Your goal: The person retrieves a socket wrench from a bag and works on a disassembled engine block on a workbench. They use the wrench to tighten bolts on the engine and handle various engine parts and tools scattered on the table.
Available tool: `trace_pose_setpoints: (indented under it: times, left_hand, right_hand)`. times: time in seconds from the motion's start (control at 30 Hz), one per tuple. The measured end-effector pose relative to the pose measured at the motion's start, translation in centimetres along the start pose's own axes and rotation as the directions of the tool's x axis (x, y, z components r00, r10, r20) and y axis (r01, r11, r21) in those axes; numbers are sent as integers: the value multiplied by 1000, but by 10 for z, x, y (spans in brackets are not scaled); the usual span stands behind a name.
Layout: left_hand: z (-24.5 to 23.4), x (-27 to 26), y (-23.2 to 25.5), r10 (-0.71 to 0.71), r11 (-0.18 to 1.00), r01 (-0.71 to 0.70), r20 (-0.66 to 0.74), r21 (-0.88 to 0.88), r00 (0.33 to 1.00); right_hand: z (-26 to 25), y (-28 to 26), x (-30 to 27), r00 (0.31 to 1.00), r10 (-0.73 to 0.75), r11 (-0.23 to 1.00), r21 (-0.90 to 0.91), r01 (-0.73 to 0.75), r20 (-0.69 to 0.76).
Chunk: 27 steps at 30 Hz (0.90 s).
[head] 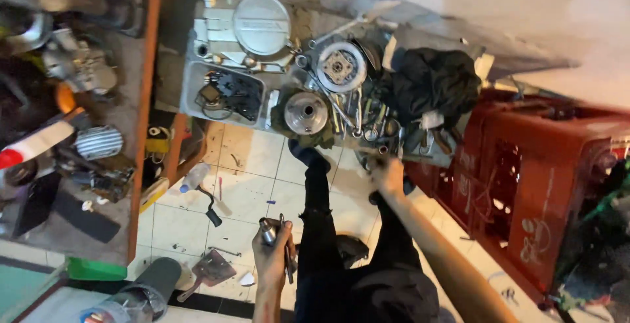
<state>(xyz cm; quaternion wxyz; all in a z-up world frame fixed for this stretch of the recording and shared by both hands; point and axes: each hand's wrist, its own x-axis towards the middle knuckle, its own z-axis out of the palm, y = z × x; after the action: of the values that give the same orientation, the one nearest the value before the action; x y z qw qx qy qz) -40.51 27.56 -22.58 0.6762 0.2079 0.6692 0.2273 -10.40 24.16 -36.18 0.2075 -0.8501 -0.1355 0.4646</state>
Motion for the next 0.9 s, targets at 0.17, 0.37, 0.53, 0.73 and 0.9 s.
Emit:
trace_pose_setpoints:
  times: [0.17, 0.37, 0.53, 0.73, 0.9]
  left_hand:
    - [18, -4, -27, -188, 979, 189, -18, 71, 982]
    - [33, 29, -88, -129, 988, 140, 167, -59, 977]
    - [32, 55, -4, -212, 883, 281, 214, -376, 954]
    - [-34, 99, 16, -16, 871, -24, -76, -490, 997]
    - [-99, 88, 41, -38, 802, -46, -127, -596, 991]
  right_hand:
    - [2, -1, 45, 898, -419, 872, -333, 359, -130]
    - [31, -71, 11, 836, -538, 824, -141, 549, 109]
    - [71, -125, -30, 885, -432, 883, -121, 454, 173]
    - [116, -185, -98, 531, -548, 787, 183, 589, 646]
    - [180, -219, -146, 456, -508, 738, 96, 667, 731]
